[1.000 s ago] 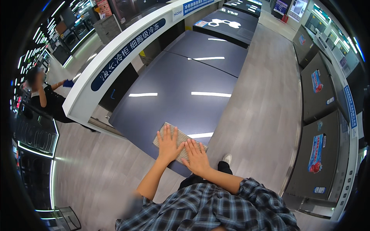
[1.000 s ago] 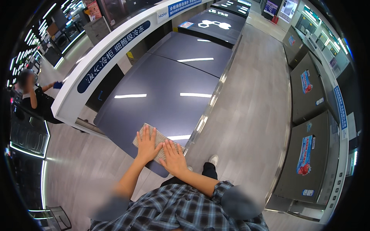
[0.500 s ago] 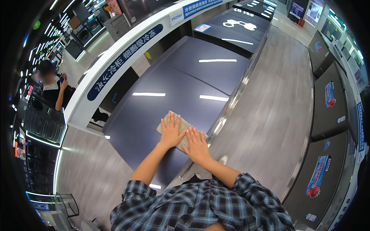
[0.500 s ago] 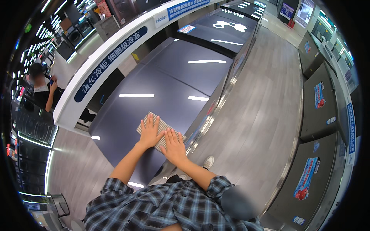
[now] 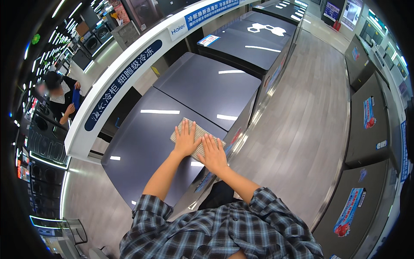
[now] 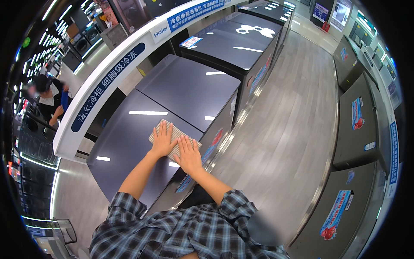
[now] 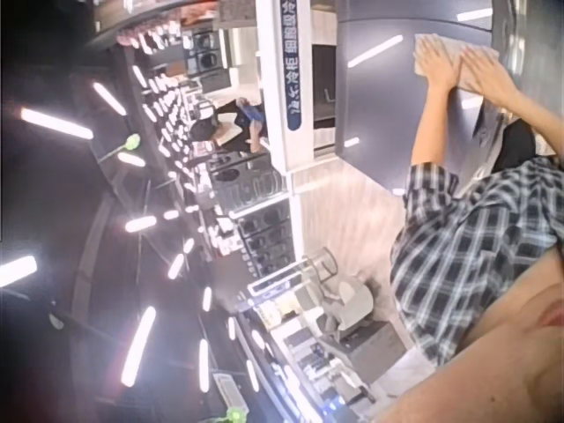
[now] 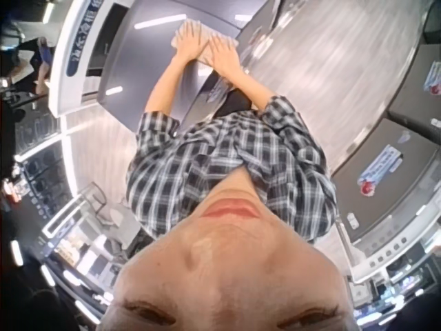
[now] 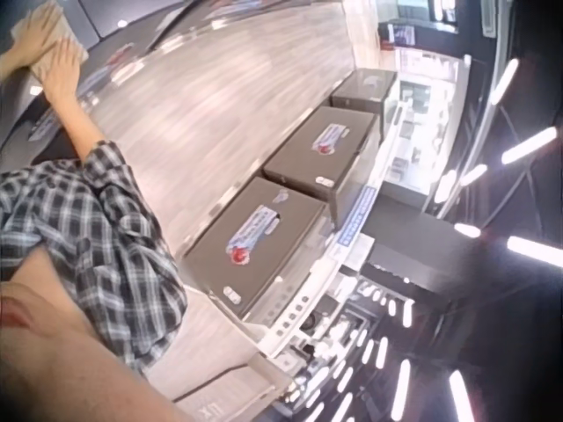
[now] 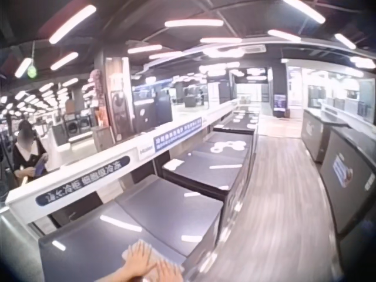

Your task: The person wipes the top and side surfaces of several refrigerators in an appliance showroom using a striped cloth. They move from one unit to the next, cleaning the tops and front panels in a repetitive manner.

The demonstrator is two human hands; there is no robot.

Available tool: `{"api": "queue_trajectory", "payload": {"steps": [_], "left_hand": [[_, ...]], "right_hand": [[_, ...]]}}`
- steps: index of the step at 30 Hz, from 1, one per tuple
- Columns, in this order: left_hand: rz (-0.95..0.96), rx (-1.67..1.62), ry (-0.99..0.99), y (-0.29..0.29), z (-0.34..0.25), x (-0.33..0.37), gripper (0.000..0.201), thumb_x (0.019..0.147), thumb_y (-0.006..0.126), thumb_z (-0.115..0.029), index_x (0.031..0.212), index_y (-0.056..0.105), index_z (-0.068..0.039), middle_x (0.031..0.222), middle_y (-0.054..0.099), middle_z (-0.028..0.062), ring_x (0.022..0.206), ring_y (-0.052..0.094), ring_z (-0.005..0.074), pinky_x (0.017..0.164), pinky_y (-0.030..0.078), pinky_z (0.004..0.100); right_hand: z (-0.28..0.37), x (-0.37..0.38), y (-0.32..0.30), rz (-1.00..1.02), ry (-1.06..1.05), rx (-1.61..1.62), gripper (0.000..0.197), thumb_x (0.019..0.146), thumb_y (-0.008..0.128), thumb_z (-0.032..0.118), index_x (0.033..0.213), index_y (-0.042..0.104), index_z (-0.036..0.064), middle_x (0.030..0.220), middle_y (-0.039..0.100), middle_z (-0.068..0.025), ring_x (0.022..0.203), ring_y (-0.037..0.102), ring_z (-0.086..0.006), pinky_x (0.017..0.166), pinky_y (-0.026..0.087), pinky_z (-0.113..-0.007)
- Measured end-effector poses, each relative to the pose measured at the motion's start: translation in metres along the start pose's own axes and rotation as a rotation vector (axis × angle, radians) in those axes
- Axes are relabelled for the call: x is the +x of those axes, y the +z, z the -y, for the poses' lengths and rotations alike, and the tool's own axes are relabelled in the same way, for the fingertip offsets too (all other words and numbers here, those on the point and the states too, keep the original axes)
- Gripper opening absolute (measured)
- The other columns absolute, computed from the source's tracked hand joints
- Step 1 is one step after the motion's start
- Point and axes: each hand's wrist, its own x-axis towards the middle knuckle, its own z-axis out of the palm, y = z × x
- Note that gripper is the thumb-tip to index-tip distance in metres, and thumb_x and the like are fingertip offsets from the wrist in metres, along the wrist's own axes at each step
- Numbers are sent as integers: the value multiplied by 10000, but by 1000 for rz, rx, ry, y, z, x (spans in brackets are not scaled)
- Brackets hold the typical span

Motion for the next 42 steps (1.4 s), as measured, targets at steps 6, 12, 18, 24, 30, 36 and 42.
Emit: {"api": "queue_trajectory", "payload": {"steps": [6,12,18,24,30,36,42], "left_hand": [[4,-4,2,8,-19,66,800,920,474,-533,1521,239,-60,1546,190,292,1465,139,401,1120,84,653],[20,-45,17,15,-35,148,803,913,465,-550,1519,254,-67,1554,187,282,1468,142,391,1129,68,645],[35,-48,16,28,-53,238,802,928,428,-569,1530,232,-76,1566,168,270,1483,97,369,1140,46,630],[-6,-101,62,38,-66,317,807,921,420,-586,1525,249,-79,1564,182,268,1481,115,369,1141,55,629],[-23,-131,69,44,-70,381,805,914,421,-598,1518,275,-86,1563,200,257,1479,133,362,1146,58,621],[-5,-118,82,43,-61,425,783,917,421,-576,1519,271,-98,1573,218,205,1480,160,317,1172,53,568],[-104,-112,53,46,-59,430,796,908,446,-570,1506,293,-68,1571,226,202,1480,165,303,1165,52,587]], "right_hand": [[-57,36,-4,6,7,-31,727,928,501,476,1456,360,-3,1519,355,-149,1433,285,-259,1171,170,-482],[-119,84,-10,59,52,-32,727,941,474,484,1474,335,10,1535,336,-137,1445,269,-245,1177,161,-488],[-191,140,-17,127,75,-89,744,936,483,486,1486,308,17,1549,316,-134,1452,260,-252,1178,158,-500],[-249,188,-22,104,90,-133,743,914,528,472,1471,337,19,1534,339,-146,1435,297,-263,1160,204,-513],[-291,231,-19,91,94,-185,721,941,498,474,1459,343,-3,1529,342,-150,1435,290,-269,1156,205,-510],[-311,266,-11,102,101,-201,719,953,475,459,1460,325,-28,1532,329,-173,1439,273,-303,1154,189,-529],[-315,275,-13,94,61,-113,698,961,478,402,1456,306,-59,1527,311,-219,1446,235,-348,1169,126,-532]]}}
